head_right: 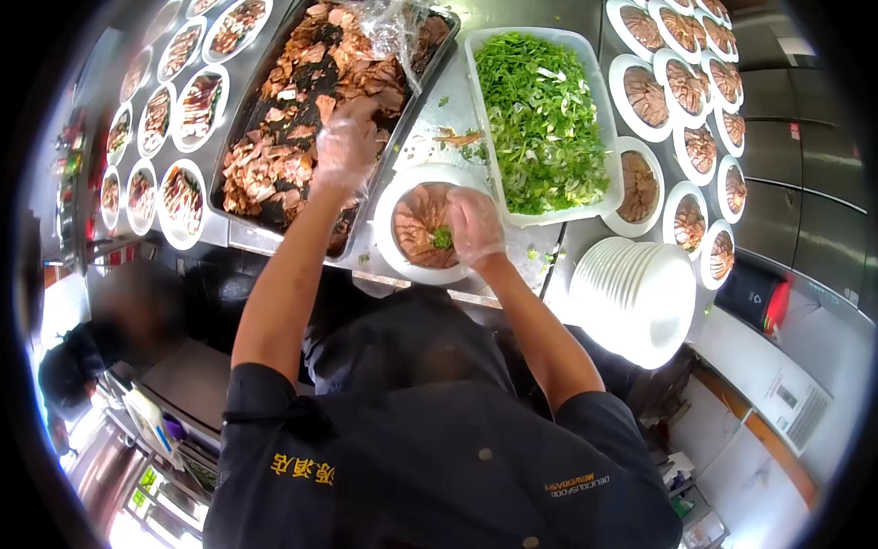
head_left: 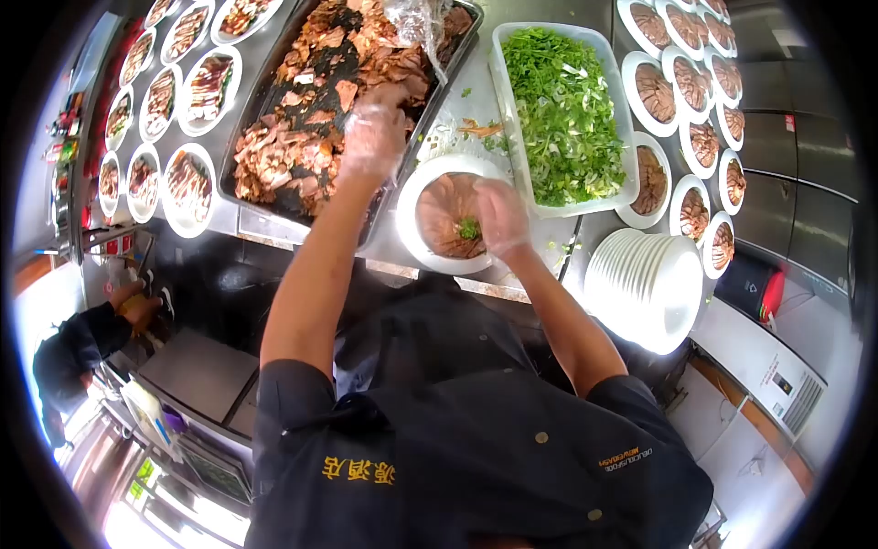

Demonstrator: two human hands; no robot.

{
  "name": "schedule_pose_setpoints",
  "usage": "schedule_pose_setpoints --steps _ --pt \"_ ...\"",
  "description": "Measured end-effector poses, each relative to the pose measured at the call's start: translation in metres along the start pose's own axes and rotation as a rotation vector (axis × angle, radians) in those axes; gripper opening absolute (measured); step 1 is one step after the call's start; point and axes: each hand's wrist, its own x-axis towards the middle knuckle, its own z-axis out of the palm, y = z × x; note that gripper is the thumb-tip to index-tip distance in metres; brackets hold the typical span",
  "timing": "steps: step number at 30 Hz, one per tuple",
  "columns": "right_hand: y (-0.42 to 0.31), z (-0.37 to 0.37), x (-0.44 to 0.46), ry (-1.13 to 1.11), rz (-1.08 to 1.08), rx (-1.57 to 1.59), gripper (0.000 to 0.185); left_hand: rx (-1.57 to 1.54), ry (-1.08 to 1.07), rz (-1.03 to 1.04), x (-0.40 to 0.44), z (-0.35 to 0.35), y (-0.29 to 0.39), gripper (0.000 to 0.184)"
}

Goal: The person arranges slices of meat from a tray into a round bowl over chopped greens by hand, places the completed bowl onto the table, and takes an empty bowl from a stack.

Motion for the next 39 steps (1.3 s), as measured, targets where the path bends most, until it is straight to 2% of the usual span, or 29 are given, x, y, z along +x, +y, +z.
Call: schedule_pose_setpoints --steps 1,2,3,5,6,9,11,16,18,19,20,21,23,24,27,28,29,31,32,33,35,36,37,39 --pt "0.003 -0.004 -0.008 0.005 0.007 -0.008 0.022 0.157 0.132 0.102 0.017 0.003 -0.001 0.046" --pt "0.005 -0.007 -0.016 0.001 -0.003 -0.005 0.023 0.168 -0.02 0.036 0.036 0.004 -0.005 0.065" --pt "0.004 -0.01 -0.023 0.003 -0.013 -0.002 0.023 0.073 -0.042 0.057 0.051 0.012 -0.017 0.067" --pt "-0.006 -0.019 -0.032 0.017 0.02 0.004 0.023 0.005 -0.314 -0.231 0.059 0.005 -0.01 0.065" --pt "-0.011 -0.024 -0.034 0.001 0.062 0.013 0.023 0.007 -0.324 -0.222 0.053 0.013 -0.014 0.065" --pt "-0.009 -0.021 -0.045 0.032 0.113 0.05 0.025 0.095 -0.223 -0.126 0.032 0.028 -0.036 0.057" --pt "-0.01 -0.019 -0.051 0.07 0.132 0.016 0.026 0.038 -0.136 0.024 0.015 0.022 -0.047 0.053" --pt "-0.005 -0.017 -0.049 0.082 0.118 0.008 0.028 0.051 -0.052 0.135 -0.02 0.015 -0.075 0.056" --pt "-0.005 -0.017 -0.045 0.081 0.125 0.008 0.029 0.039 -0.08 0.124 -0.033 0.008 -0.082 0.062" --pt "-0.005 -0.017 -0.045 0.077 0.128 0.014 0.029 0.022 -0.106 0.112 -0.039 0.002 -0.082 0.068" --pt "-0.004 -0.016 -0.046 0.08 0.141 0.016 0.03 -0.084 -0.107 0.044 -0.045 -0.002 -0.081 0.085" --pt "-0.004 -0.015 -0.046 0.084 0.154 0.018 0.03 -0.08 -0.111 0.037 -0.051 -0.007 -0.082 0.085" --pt "-0.002 -0.016 -0.047 0.077 0.131 0.003 0.03 -0.269 -0.014 -0.228 -0.059 -0.015 -0.084 0.094" --pt "-0.001 -0.016 -0.049 0.08 0.141 0.0 0.03 -0.266 -0.017 -0.232 -0.063 -0.014 -0.091 0.094" --pt "0.001 -0.013 -0.051 0.094 0.154 0.006 0.031 -0.543 0.011 -0.191 -0.071 -0.005 -0.125 0.078" --pt "0.001 -0.013 -0.052 0.103 0.16 0.017 0.03 -0.319 0.011 -0.06 -0.059 -0.015 -0.123 0.068" --pt "0.001 -0.014 -0.052 0.101 0.163 0.014 0.03 -0.323 0.009 -0.061 -0.046 -0.021 -0.117 0.068" --pt "-0.003 -0.016 -0.049 0.116 0.103 -0.014 0.03 -0.117 -0.168 0.057 -0.018 -0.041 -0.082 0.06" --pt "-0.003 -0.016 -0.048 0.114 0.1 -0.017 0.03 0.063 -0.322 0.031 0.0 -0.058 -0.043 0.057" --pt "-0.004 -0.017 -0.047 0.116 0.096 -0.019 0.029 0.06 -0.319 0.032 0.006 -0.049 -0.032 0.057" --pt "-0.006 -0.018 -0.048 0.119 0.091 -0.021 0.028 0.394 -0.436 0.162 0.022 -0.029 -0.021 0.057" --pt "-0.007 -0.019 -0.047 0.12 0.091 -0.024 0.027 0.395 -0.433 0.166 0.028 -0.021 -0.017 0.057" --pt "-0.008 -0.02 -0.047 0.123 0.092 -0.026 0.027 0.685 -0.535 0.299 0.033 -0.012 -0.014 0.051" --pt "-0.011 -0.023 -0.045 0.143 0.09 -0.031 0.026 0.981 -0.628 0.441 0.045 0.001 -0.017 0.046"
